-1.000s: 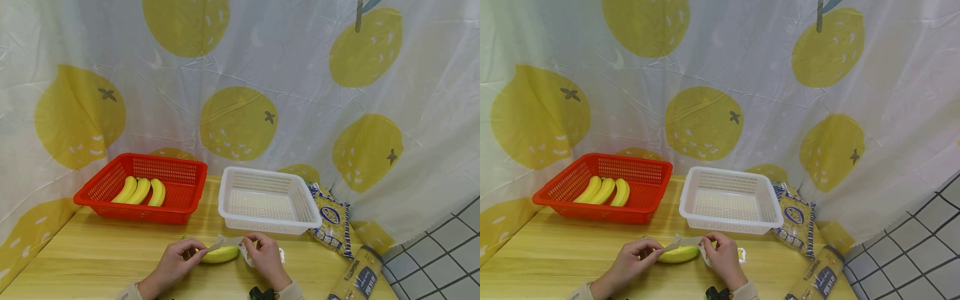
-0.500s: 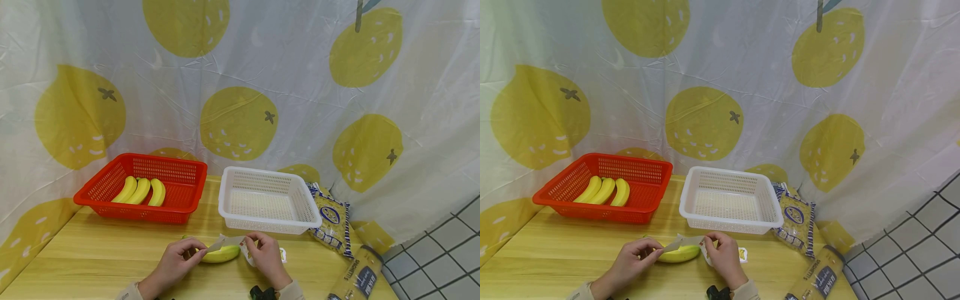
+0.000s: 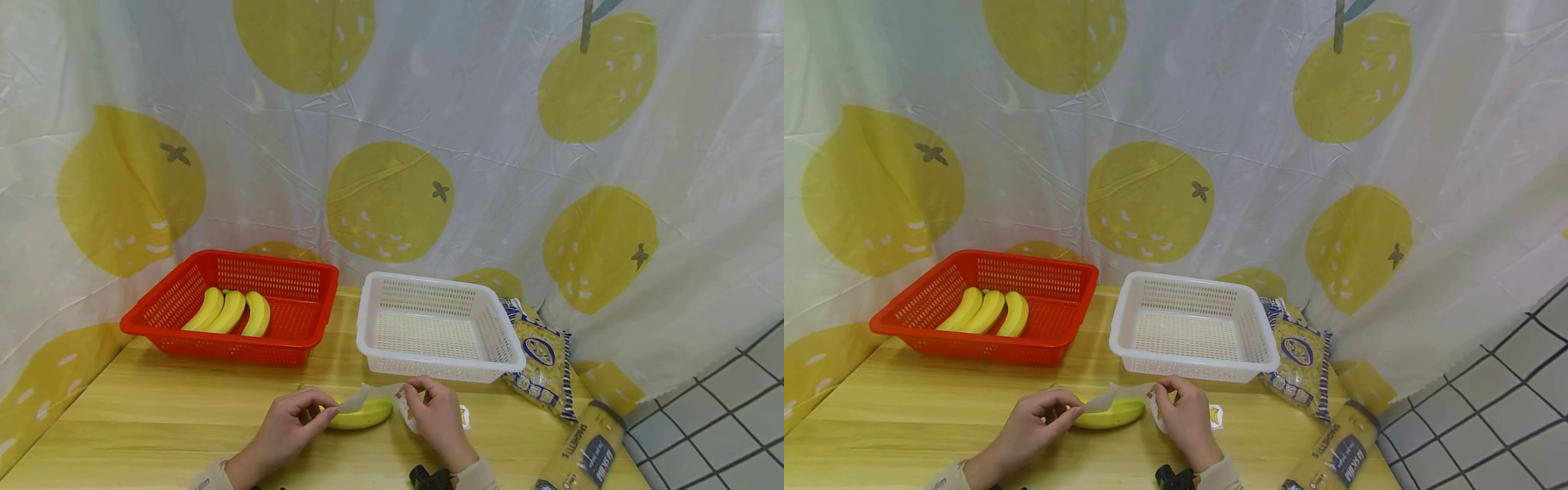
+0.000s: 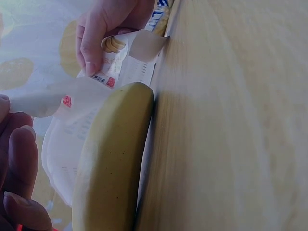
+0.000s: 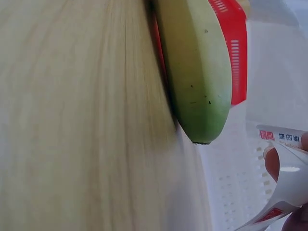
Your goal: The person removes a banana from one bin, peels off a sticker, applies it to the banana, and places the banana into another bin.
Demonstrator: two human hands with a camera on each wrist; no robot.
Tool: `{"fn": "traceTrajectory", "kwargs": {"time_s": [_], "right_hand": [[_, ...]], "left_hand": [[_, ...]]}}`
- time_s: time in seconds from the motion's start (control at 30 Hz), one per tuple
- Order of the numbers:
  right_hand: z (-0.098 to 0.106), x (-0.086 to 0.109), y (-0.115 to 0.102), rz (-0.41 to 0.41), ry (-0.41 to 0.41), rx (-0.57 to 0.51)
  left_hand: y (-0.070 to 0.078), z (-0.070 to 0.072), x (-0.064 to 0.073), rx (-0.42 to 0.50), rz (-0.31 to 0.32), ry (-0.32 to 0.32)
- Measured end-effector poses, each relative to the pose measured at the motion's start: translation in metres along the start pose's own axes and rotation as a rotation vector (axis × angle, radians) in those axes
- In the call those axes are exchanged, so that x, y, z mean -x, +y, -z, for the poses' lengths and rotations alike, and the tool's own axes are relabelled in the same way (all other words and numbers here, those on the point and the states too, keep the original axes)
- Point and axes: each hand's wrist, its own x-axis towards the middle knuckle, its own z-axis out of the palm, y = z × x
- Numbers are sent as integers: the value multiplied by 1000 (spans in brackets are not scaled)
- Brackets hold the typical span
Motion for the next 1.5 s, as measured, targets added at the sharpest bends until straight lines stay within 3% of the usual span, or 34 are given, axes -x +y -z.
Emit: {"fn": "traceTrajectory", "kwargs": {"time_s": [0.23,0.47,0.57,0.7,0.93,1.33,1.43,1.5], "right_hand": [[1,-1,0,-13,24,45],[2,0,4,103,141,369],[2,0,5,115,163,428],[2,0,5,91,132,428],[2,1,1,80,117,420],[-2,2,2,124,89,492],[-3,2,2,143,123,441],[-4,3,1,148,124,330]], "left_hand": [[0,0,0,2,16,-1],[-1,0,0,10,-9,2],[0,0,0,9,-4,5],[2,1,0,40,25,5],[-1,0,2,141,1,-17],[-4,-1,1,99,-14,3],[-2,-2,0,86,-8,8],[-2,-2,1,80,-19,10]]}}
